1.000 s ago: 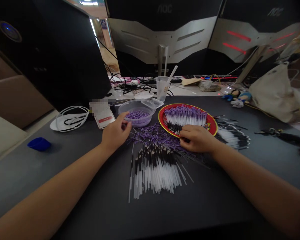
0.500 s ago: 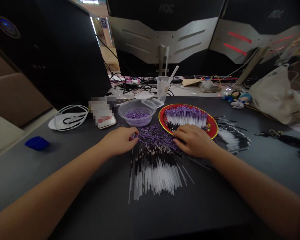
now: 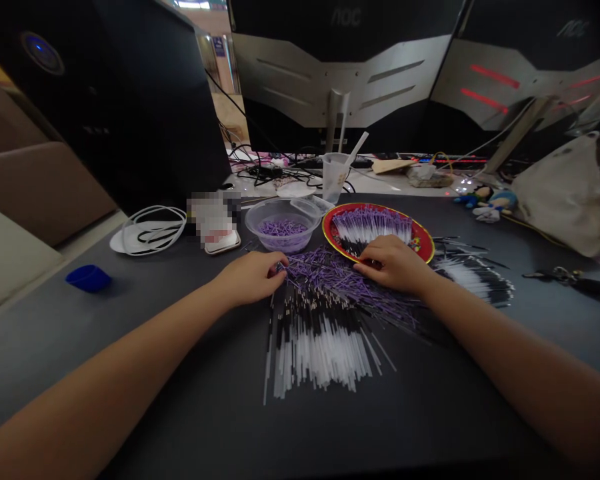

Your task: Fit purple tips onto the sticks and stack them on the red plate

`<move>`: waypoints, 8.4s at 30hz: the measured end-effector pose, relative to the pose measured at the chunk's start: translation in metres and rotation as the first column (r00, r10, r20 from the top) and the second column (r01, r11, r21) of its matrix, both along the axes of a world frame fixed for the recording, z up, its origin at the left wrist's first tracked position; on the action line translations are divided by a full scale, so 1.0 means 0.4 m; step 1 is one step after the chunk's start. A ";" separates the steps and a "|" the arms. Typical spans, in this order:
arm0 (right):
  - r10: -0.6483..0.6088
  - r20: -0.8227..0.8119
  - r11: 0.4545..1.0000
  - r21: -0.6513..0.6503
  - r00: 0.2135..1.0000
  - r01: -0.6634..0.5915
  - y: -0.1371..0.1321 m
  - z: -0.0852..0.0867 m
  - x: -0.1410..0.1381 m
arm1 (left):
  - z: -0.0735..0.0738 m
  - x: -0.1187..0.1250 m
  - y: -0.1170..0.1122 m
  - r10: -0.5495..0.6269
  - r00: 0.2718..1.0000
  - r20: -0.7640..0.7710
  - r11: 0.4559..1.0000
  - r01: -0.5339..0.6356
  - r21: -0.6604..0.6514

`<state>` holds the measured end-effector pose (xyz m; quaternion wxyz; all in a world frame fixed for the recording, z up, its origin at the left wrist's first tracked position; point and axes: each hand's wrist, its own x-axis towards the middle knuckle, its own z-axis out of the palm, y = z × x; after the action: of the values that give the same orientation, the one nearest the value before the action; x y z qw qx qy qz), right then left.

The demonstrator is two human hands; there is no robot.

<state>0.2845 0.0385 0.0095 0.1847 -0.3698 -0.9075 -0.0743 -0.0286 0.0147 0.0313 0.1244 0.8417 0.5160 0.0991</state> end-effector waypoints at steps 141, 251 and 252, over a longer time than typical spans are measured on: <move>-0.450 -0.854 0.678 -0.516 0.259 -0.523 -0.170 0.009 -0.171 | -0.099 0.091 -0.102 -0.311 0.916 0.252 0.839 0.140 0.526; -0.563 -0.721 0.432 -0.674 0.404 -0.600 -0.136 0.001 -0.177 | -0.066 0.124 -0.088 -0.202 0.887 0.415 0.963 0.104 0.248; -0.558 -0.728 0.440 -0.667 0.398 -0.601 -0.135 0.001 -0.177 | -0.066 0.123 -0.087 -0.196 0.883 0.426 0.964 0.093 0.250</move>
<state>0.2136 -0.0157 0.0099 0.4229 -0.3629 -0.5320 0.6375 0.0208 -0.0201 0.0050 0.1517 0.8412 0.3944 0.3373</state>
